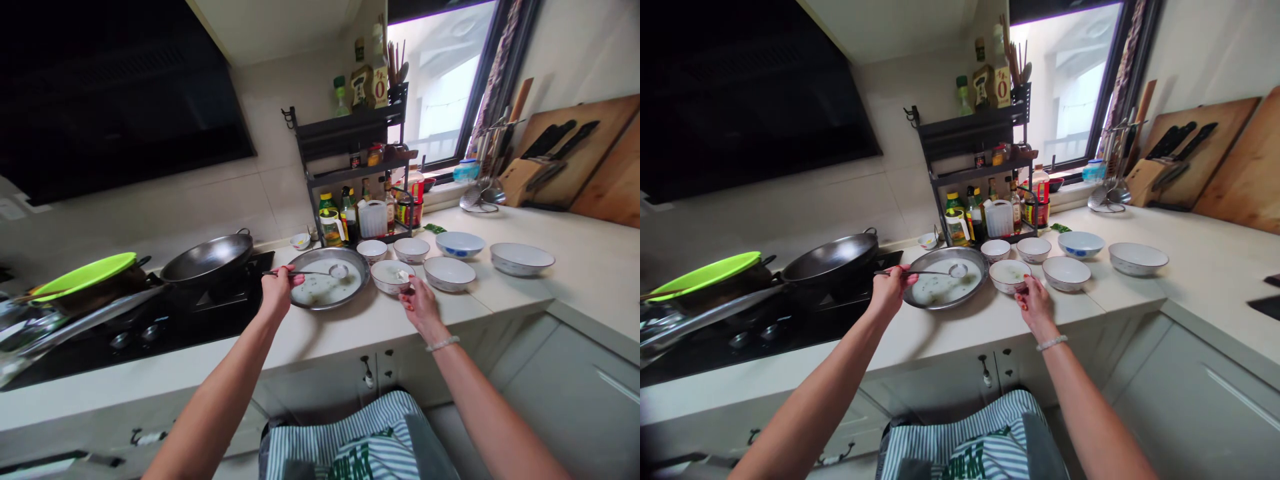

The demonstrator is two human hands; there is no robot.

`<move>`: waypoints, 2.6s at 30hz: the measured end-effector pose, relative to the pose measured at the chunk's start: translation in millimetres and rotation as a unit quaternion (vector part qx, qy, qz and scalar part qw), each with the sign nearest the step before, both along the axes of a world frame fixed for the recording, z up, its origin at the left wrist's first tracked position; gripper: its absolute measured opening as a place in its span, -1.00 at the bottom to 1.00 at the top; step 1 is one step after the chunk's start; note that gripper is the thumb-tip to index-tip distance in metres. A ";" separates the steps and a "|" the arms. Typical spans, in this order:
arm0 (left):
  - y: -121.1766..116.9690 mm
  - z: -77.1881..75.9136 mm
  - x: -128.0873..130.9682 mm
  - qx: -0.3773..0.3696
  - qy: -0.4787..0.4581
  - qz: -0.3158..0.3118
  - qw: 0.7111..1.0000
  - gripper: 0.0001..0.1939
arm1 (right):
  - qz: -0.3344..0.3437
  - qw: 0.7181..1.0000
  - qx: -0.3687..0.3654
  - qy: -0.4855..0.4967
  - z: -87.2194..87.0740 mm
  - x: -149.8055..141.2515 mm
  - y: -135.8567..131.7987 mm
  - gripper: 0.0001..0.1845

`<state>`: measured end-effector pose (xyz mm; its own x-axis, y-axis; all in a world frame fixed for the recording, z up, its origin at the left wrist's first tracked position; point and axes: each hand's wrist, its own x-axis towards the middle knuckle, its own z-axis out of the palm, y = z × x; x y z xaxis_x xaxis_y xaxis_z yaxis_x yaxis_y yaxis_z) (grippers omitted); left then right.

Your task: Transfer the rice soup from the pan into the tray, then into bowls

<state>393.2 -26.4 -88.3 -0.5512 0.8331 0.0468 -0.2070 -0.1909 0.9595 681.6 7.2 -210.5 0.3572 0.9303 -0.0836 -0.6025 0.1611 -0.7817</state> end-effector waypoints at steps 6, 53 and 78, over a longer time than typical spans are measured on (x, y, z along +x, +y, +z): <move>5.5 15.2 28.0 0.007 -0.001 -0.043 0.999 -0.80 | 0.006 1.000 0.002 0.003 0.7 -0.3 -0.4 -0.56; -4.9 -47.8 -26.0 0.060 0.214 -0.011 0.975 -0.82 | 0.009 1.000 0.008 0.003 -0.8 0.2 0.0 -0.57; 2.2 -22.6 -21.8 0.011 0.036 0.018 0.999 -0.81 | 0.005 1.000 0.010 0.006 1.3 -0.7 -1.8 -0.57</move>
<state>371.3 -24.2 -110.9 -0.5754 0.8111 0.1053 -0.1302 -0.2180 0.9672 680.9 5.4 -209.1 0.3468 0.9355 -0.0681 -0.6127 0.1710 -0.7716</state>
